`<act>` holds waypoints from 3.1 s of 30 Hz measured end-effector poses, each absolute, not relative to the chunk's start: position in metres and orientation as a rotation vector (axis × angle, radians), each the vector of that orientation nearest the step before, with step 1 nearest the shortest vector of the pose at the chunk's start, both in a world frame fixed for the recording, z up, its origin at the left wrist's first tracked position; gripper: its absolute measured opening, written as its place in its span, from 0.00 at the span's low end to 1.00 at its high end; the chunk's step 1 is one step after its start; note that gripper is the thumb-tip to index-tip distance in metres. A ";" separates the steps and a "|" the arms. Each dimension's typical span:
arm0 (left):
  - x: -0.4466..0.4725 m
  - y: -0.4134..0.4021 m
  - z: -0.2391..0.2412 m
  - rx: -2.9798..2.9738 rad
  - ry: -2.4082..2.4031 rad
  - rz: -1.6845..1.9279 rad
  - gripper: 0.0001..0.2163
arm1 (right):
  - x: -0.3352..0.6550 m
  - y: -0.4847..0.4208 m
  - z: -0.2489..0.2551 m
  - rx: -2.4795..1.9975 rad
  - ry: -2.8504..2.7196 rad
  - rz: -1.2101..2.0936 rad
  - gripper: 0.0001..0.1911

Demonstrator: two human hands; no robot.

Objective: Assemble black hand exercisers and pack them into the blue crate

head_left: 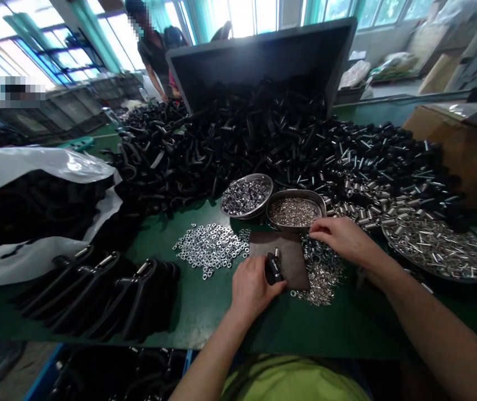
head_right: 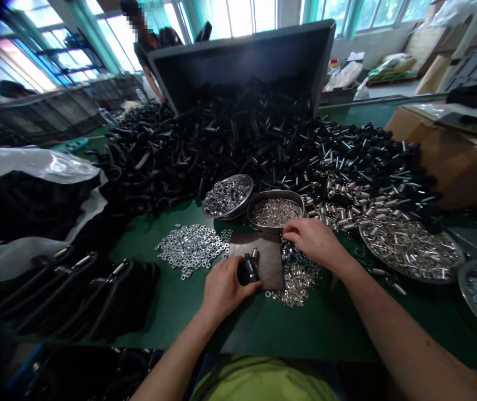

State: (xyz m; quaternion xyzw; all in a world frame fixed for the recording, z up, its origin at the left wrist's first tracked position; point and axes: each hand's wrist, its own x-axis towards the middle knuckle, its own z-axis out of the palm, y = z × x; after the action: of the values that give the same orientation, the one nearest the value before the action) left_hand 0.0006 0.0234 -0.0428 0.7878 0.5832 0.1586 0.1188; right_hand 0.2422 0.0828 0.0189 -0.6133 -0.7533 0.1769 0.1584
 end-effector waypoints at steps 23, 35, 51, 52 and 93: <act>0.000 0.031 -0.052 2.425 1.546 0.563 0.22 | 0.423 0.015 -0.014 -2.566 -1.590 -0.148 0.11; -0.002 0.031 -0.048 2.328 1.554 0.537 0.27 | 0.421 0.020 -0.012 -2.507 -1.457 -0.212 0.15; -0.003 0.029 -0.049 2.364 1.530 0.558 0.25 | 0.151 0.049 -0.031 -1.426 -1.845 1.011 0.10; -0.003 0.029 -0.049 2.369 1.534 0.547 0.24 | 0.146 0.051 -0.031 -1.433 -1.935 0.958 0.09; -0.002 0.031 -0.053 2.349 1.506 0.583 0.29 | 0.162 0.038 -0.047 -1.444 -2.243 0.083 0.07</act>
State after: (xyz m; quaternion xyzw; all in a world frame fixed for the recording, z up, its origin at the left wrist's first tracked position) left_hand -0.0025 0.0313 -0.0528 0.8152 0.5229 0.2024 0.1451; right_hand 0.1616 0.0381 -0.0472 -0.5259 -0.8172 0.0304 0.2340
